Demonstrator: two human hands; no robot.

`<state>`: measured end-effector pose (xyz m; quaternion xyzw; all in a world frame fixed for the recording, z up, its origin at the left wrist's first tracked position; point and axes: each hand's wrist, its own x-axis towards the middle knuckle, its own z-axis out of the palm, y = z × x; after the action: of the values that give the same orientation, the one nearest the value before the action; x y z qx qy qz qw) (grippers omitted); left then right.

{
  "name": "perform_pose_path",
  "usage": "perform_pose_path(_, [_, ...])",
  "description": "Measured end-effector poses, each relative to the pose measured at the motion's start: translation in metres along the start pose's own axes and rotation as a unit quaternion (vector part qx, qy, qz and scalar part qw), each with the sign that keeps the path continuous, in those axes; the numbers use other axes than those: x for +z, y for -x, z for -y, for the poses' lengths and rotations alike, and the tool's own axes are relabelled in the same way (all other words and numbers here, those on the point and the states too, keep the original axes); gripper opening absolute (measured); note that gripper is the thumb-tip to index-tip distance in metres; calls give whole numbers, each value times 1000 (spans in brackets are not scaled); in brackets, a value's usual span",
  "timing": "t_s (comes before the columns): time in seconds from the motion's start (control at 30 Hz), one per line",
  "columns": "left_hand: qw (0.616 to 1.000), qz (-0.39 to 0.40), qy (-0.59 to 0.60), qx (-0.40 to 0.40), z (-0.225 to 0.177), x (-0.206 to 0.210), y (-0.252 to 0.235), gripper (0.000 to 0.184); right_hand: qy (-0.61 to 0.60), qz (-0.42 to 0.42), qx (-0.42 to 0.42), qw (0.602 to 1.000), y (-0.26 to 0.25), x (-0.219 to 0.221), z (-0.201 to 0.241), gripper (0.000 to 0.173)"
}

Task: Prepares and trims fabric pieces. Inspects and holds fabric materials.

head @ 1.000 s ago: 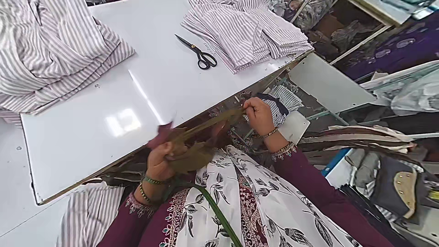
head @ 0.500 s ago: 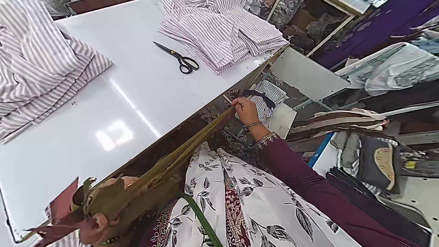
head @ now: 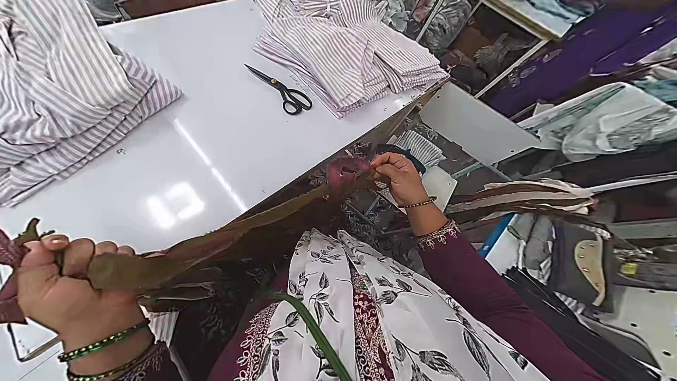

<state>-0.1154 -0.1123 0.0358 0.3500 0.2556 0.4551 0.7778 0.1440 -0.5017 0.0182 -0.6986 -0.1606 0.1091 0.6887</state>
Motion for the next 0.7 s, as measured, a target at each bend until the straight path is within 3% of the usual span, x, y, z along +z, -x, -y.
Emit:
perform_pose_path(0.4, [997, 10, -57, 41, 2, 5, -7, 47, -114, -39, -54, 991, -29, 16, 44, 33])
perform_pose_path(0.7, [985, 153, -51, 58, 1, 33, -17, 48, -174, -53, -136, 974, -68, -3, 107, 31])
